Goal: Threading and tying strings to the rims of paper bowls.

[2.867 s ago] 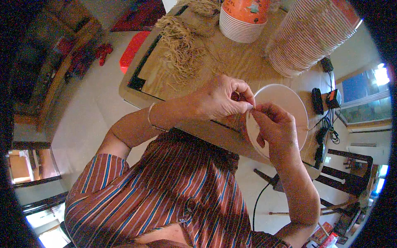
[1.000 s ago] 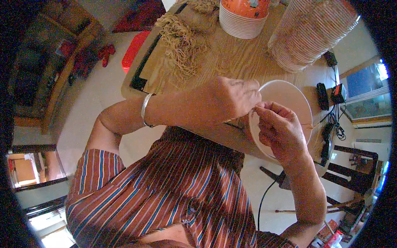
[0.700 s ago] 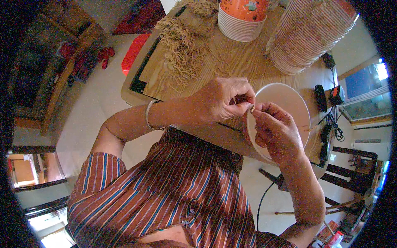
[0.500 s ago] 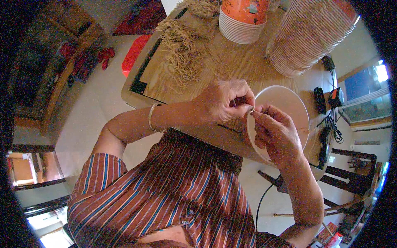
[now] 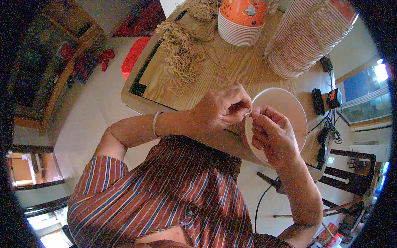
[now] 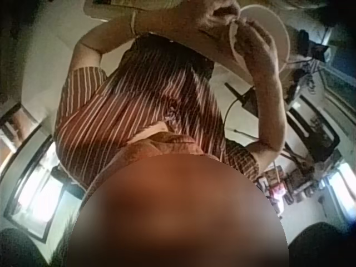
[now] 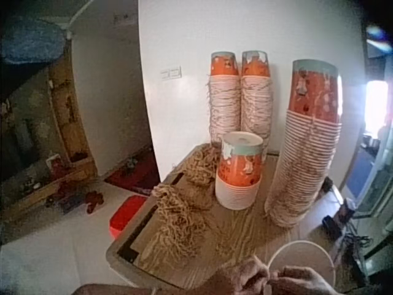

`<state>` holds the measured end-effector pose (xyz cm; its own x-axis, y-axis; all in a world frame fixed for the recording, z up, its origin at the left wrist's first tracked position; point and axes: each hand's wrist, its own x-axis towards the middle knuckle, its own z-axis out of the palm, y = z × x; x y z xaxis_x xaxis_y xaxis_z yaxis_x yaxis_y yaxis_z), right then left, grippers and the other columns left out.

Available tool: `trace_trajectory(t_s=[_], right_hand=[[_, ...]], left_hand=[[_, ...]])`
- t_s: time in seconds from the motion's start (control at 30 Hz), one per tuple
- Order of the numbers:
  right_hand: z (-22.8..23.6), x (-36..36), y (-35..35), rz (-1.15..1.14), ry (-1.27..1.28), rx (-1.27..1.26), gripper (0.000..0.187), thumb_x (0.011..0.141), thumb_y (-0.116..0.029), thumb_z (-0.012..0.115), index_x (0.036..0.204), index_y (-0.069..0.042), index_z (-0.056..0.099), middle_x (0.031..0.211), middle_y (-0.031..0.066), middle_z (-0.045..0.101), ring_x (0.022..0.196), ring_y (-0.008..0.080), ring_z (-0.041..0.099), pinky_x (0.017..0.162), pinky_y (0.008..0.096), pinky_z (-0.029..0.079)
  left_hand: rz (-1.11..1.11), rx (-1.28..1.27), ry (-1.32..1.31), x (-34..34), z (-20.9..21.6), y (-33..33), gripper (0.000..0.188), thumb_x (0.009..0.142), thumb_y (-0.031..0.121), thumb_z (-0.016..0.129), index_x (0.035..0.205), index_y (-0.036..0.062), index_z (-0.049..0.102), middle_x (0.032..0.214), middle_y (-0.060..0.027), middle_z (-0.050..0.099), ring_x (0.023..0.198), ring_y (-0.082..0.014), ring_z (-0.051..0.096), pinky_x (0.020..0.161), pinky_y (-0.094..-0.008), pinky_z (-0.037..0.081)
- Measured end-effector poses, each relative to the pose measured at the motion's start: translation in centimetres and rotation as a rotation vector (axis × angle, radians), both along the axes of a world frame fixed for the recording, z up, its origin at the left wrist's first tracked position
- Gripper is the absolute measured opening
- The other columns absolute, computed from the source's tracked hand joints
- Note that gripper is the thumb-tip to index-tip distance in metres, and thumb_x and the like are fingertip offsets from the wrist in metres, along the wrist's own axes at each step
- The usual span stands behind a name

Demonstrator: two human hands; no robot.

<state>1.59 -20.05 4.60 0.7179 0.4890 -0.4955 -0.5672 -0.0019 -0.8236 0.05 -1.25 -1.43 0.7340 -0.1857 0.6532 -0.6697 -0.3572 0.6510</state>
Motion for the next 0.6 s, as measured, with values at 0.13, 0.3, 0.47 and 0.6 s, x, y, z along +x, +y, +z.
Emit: trace_trajectory(t_s=[0.13, 0.3, 0.47, 0.6], right_hand=[[0.1, -0.2, 0.2, -0.026, 0.006, 0.002, 0.01, 0.092, -0.019, 0.059, 0.092, -0.008, 0.058, 0.063, -0.0063, 0.047, 0.047, 0.0027, 0.038, 0.04, 0.02, 0.034], [0.2, -0.1, 0.4, -0.004, 0.002, -0.01, 0.01, 0.092, -0.018, 0.059, 0.091, -0.008, 0.059, 0.062, -0.0061, 0.047, 0.047, 0.0026, 0.039, 0.04, 0.0196, 0.035], [0.1, -0.1, 0.2, -0.001, 0.003, 0.001, 0.009, 0.091, -0.017, 0.059, 0.091, -0.008, 0.058, 0.061, -0.0061, 0.046, 0.047, 0.0025, 0.04, 0.04, 0.0191, 0.035], [0.1, -0.1, 0.1, 0.007, 0.007, -0.006, 0.008, 0.091, -0.017, 0.059, 0.09, -0.009, 0.058, 0.061, -0.0065, 0.046, 0.046, 0.0023, 0.039, 0.04, 0.0185, 0.034]], left_hand=[[-0.135, -0.198, 0.499, -0.7, 1.1, 0.4, 0.009, 0.085, 0.005, 0.061, 0.093, 0.0034, 0.057, 0.081, -0.0056, 0.061, 0.074, -0.0139, 0.06, 0.066, -0.0268, 0.049], [-0.172, -0.207, 0.462, -0.6, 1.0, 0.8, 0.012, 0.085, 0.007, 0.061, 0.096, 0.0022, 0.058, 0.084, -0.0066, 0.062, 0.075, -0.015, 0.061, 0.067, -0.0286, 0.049], [-0.112, -0.015, 0.123, -0.2, 0.9, 1.0, 0.017, 0.088, 0.01, 0.06, 0.105, 0.0073, 0.059, 0.088, -0.0074, 0.064, 0.079, -0.0194, 0.065, 0.07, -0.0298, 0.052], [-0.08, 0.196, -0.182, 0.0, 0.0, 1.3, 0.023, 0.086, 0.013, 0.059, 0.108, 0.0084, 0.059, 0.089, -0.0098, 0.062, 0.08, -0.0252, 0.065, 0.069, -0.034, 0.054]])
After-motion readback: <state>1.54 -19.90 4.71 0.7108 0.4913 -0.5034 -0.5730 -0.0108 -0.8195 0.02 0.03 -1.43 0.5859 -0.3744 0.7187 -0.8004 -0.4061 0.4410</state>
